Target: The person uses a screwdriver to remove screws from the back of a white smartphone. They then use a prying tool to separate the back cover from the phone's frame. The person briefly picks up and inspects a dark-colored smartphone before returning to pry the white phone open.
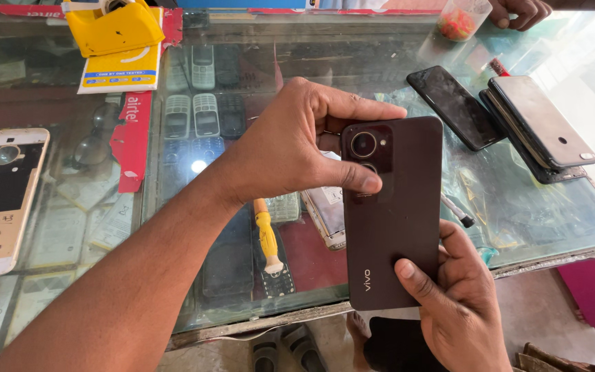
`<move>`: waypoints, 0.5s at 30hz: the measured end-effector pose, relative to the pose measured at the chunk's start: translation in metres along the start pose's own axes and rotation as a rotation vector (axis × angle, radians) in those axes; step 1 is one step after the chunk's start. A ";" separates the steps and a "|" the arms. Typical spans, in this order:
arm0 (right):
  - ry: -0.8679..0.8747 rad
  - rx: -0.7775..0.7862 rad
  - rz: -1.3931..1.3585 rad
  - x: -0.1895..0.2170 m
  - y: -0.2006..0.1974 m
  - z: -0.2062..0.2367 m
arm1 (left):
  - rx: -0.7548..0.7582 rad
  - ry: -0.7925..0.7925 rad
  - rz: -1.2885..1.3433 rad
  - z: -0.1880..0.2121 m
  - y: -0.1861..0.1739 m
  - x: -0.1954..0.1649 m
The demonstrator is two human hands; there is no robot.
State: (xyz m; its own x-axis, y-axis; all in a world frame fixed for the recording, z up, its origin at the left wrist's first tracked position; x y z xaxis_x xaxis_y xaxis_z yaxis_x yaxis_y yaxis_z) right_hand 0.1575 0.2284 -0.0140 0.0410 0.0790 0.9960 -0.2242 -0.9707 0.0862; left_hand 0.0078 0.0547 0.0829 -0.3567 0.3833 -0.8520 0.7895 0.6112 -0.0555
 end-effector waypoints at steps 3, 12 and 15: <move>-0.005 0.009 -0.006 0.000 0.000 0.000 | -0.044 -0.054 0.040 -0.002 -0.003 0.008; 0.033 0.003 -0.165 -0.011 -0.010 0.008 | -0.155 -0.050 0.062 -0.001 -0.021 0.020; 0.012 -0.042 -0.095 -0.015 -0.028 0.025 | -0.283 -0.059 0.001 0.001 -0.036 0.025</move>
State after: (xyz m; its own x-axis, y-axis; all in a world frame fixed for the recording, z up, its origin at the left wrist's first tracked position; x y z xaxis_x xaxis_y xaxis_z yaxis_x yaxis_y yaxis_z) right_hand 0.1880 0.2487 -0.0318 0.0524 0.1734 0.9835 -0.2606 -0.9483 0.1810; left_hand -0.0291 0.0417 0.0633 -0.3196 0.3478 -0.8814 0.6163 0.7828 0.0854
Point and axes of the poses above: each hand's wrist, its own z-axis away from the middle knuckle, its own y-axis out of the palm, x = y × z, the point moved 6 cm from there along -z, towards the middle knuckle, and after that the axes turned 9 degrees about z, right-handed, at the moved point
